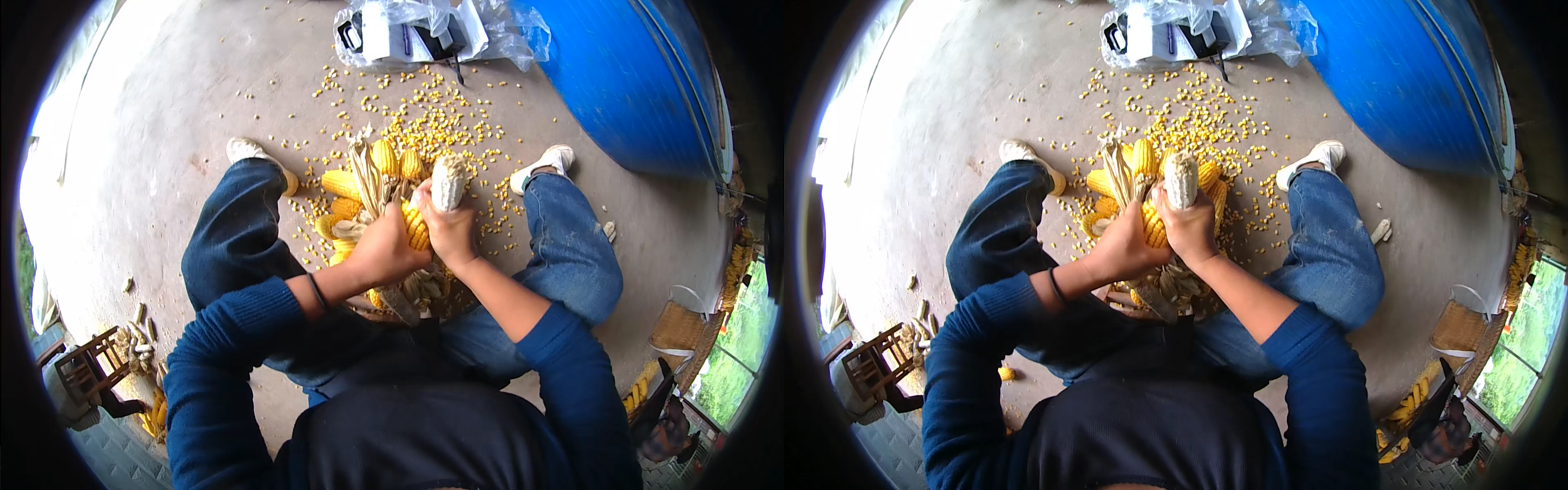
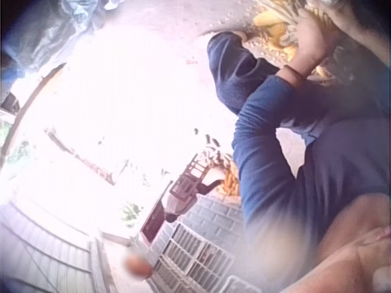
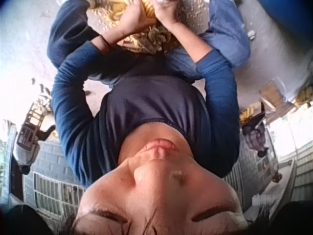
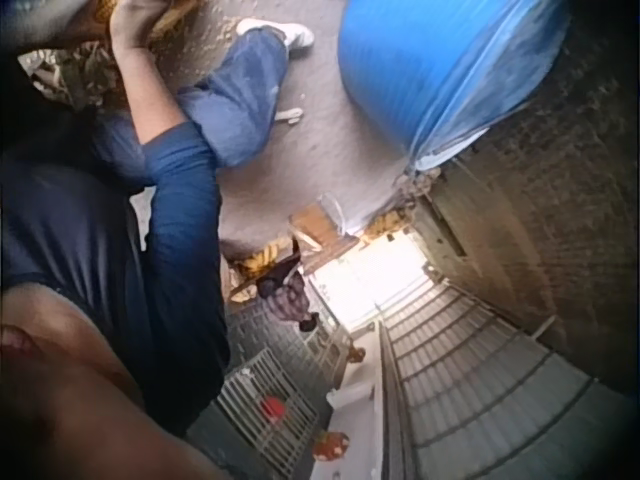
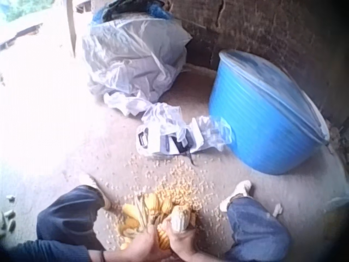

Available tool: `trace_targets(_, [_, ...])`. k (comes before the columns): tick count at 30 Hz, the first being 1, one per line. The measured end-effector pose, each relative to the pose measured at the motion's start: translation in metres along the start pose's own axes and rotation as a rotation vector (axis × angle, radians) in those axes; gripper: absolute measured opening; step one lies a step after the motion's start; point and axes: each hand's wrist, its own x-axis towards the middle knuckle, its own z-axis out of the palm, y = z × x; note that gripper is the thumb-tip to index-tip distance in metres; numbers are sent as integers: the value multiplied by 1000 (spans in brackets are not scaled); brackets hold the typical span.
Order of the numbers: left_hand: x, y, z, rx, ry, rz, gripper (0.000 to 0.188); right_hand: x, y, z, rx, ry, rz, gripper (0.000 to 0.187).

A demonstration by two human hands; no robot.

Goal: The person sits on a concrete floor and shucks dried corn cobs by hand, removing kernels that fall onto the ground. They handle multiple cobs one at a time, rotating them to strip kernels and occasionally adjusting their grip.

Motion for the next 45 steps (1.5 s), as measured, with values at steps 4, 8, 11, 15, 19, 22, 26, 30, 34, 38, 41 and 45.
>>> trace_targets(4, [-5,-13,-8,-565,-315,21,57,-7,-9,-21,-59,-133,264,19])
trace_targets(8, [0,-11,-25,-943,-544,-22,53,14,-55,-33,187,-176,448,39])
trace_targets(11, [3,-11,-30,-884,-404,-57,59,20,-76,-36,68,-253,410,27])
trace_targets(15, [15,-16,-18,-509,-106,130,59,10,-68,-30,-97,-147,233,18])
trace_targets(19, [16,-19,-12,-624,-187,128,52,7,-65,-27,-161,-156,236,15])
trace_targets(22, [16,-29,-2,-691,-175,161,56,9,-64,-24,-222,-122,261,16])
trace_targets(26, [4,-9,-9,-197,8,347,62,16,-63,-32,-243,-4,214,20])
trace_targets(30, [2,-4,-10,-136,24,293,57,15,-60,-30,-268,8,209,21])
trace_targets(34, [2,-6,-9,-40,53,244,50,15,-53,-29,-320,10,175,24])
trace_targets(38, [6,-12,-8,-132,54,223,46,14,-52,-29,-377,1,195,25])
trace_targets(41, [6,-12,-12,-105,20,295,64,16,-57,-31,-448,1,182,26])
trace_targets(45, [-3,-4,-8,108,98,400,79,19,-49,-34,-384,22,212,25])
